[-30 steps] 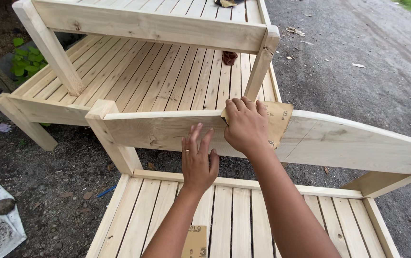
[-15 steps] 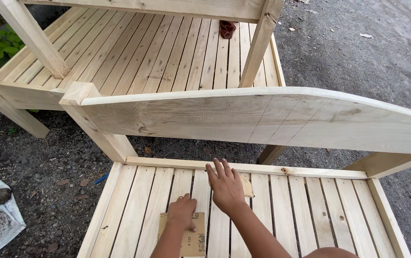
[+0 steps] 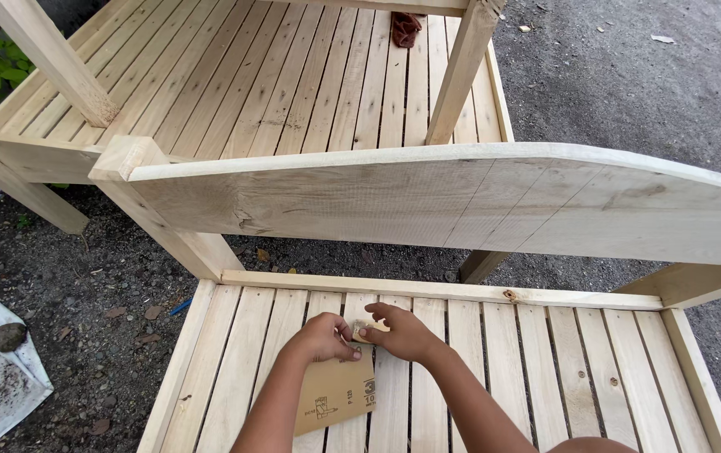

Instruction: The person sands the headboard rail of a wooden bed frame by hand using sandpaper, rubbing along the wood surface. They pause to fold and rewrap the sandpaper around a backing pad, then resume sanding the rail and edges of the frame.

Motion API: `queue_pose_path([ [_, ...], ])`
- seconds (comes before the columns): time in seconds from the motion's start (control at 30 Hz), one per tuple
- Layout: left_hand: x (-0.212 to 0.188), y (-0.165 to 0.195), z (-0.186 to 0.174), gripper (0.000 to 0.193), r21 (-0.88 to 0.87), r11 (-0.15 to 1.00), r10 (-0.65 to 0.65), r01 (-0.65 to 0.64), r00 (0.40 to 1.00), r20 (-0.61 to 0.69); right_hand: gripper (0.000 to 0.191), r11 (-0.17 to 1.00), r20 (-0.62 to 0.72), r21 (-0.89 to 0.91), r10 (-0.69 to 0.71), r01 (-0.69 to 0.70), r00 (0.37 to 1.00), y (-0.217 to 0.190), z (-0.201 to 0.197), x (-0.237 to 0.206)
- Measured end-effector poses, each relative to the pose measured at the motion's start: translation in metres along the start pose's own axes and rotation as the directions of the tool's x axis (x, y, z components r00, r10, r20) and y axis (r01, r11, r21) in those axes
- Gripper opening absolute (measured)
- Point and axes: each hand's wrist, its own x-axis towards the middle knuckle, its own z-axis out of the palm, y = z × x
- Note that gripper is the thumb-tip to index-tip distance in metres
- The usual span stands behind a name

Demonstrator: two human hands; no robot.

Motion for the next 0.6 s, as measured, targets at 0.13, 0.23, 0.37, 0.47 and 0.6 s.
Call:
queue_pose_path([
  [0.13, -0.015, 0.052, -0.040, 0.063, 0.133, 0.990, 0.050, -0.050, 0.999, 0.002, 0.065, 0.966, 0.050, 0.255, -0.057, 0.042, 0.997, -0.014, -0.024, -0.016],
  [0.23, -0.042, 0.089, -0.060, 0.065, 0.178, 0.973, 0.140, -0.144, 0.989, 0.039, 0.062, 0.919, 0.194, 0.393, -0.045, -0.035, 0.980, -0.038, -0.042, -0.037],
  [0.37, -0.087, 0.132, -0.073, 0.056, 0.012, 0.969, 0.243, -0.246, 0.965, 0.101, 0.059, 0.859, 0.232, 0.512, -0.144, 0.005, 0.962, -0.062, -0.060, -0.067],
  [0.47, -0.119, 0.164, -0.070, 0.046, -0.072, 0.902, 0.418, -0.426, 0.902, -0.107, 0.048, 0.717, -0.014, 0.675, -0.225, 0.175, 0.974, -0.074, -0.071, -0.084],
  [0.6, -0.155, 0.189, -0.059, 0.044, 0.391, 0.778, 0.615, -0.492, 0.464, -0.638, 0.030, 0.571, -0.426, 0.718, -0.090, 0.397, 0.900, -0.091, -0.087, -0.106],
])
